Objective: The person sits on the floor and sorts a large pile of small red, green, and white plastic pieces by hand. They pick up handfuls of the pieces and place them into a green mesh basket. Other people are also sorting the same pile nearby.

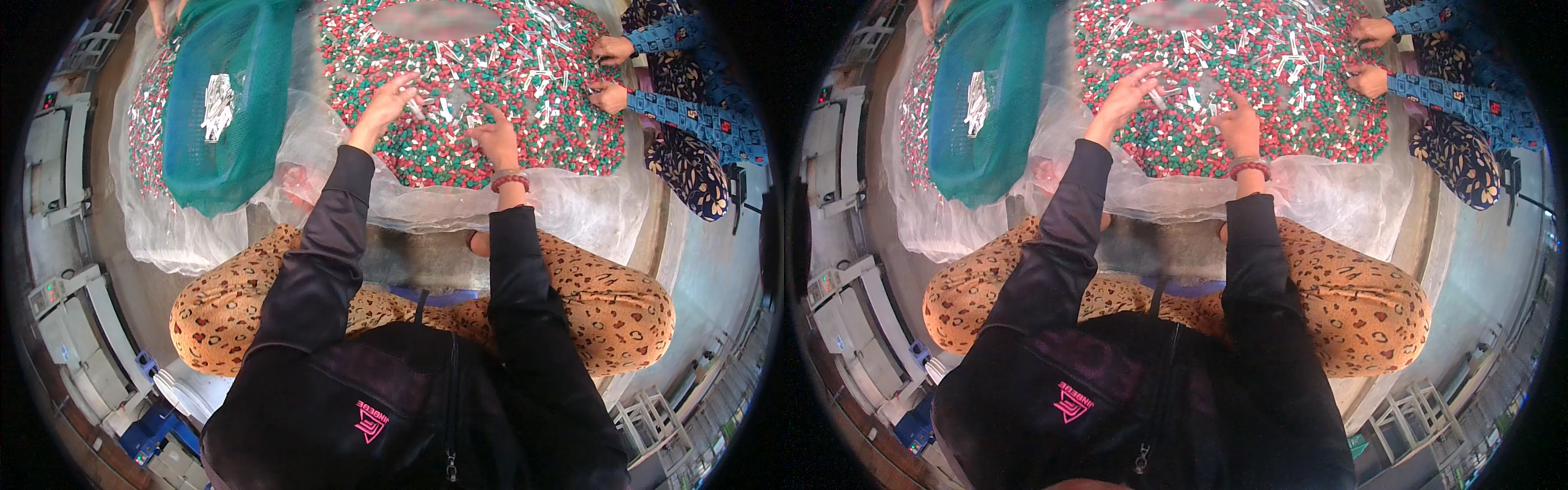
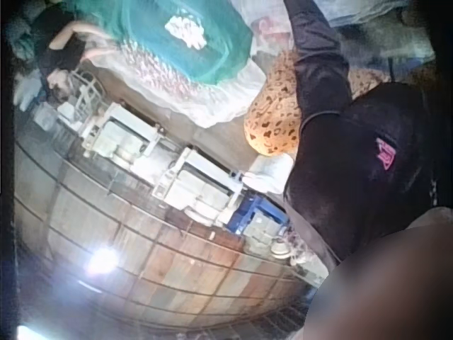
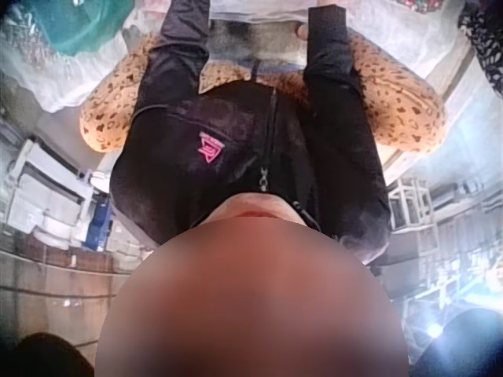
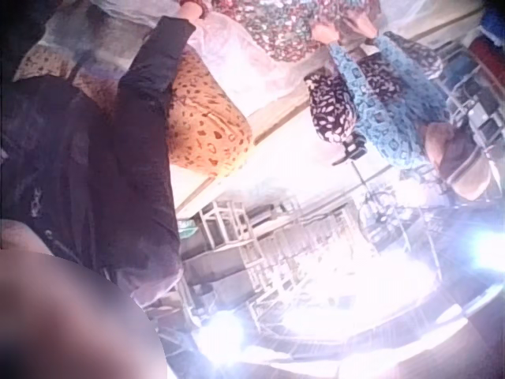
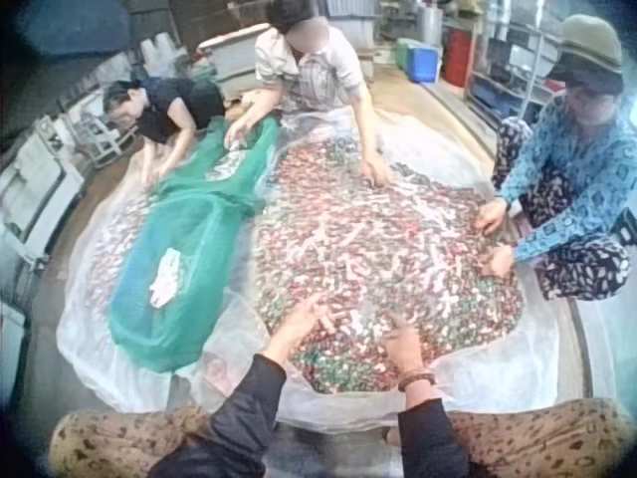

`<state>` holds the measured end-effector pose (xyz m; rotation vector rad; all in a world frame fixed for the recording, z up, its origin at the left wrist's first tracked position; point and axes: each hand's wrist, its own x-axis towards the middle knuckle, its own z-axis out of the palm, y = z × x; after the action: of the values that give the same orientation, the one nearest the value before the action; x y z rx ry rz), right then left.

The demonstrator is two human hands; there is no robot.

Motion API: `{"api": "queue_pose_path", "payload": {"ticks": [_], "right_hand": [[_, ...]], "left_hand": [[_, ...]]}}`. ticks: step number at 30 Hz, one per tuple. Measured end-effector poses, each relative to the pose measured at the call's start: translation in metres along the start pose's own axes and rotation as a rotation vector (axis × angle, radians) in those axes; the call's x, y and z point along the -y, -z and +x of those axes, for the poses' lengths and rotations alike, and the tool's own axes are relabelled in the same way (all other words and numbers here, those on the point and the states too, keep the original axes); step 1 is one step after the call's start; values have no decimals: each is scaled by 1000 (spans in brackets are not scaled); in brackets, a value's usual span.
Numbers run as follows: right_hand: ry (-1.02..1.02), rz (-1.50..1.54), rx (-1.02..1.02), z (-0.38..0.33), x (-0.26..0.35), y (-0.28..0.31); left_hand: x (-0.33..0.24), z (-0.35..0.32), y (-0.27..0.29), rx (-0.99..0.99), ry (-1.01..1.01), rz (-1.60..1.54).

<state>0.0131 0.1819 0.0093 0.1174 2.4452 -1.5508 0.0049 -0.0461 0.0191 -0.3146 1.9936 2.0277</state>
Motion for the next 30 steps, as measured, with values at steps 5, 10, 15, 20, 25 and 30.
{"api": "queue_pose_path", "payload": {"ticks": [5, 10, 15, 20, 25, 30], "right_hand": [[106, -371, -137, 13, 3, -7], [459, -1262, -172, 35, -9, -9], [-121, -527, -142, 71, -19, -37], [-309, -881, 13, 71, -8, -51], [-234, -1029, 107, 66, 0, -77], [-77, -1131, 56, 56, 8, -83]], "left_hand": [[15, 39, 0, -92, -28, 434], [56, 64, -16, -70, -629, 1175], [42, 61, -37, 62, -46, 1242], [28, 61, -13, -2, -230, 790], [-2, 48, -23, 50, 13, 605], [52, 83, -10, 43, -277, 925]]}}
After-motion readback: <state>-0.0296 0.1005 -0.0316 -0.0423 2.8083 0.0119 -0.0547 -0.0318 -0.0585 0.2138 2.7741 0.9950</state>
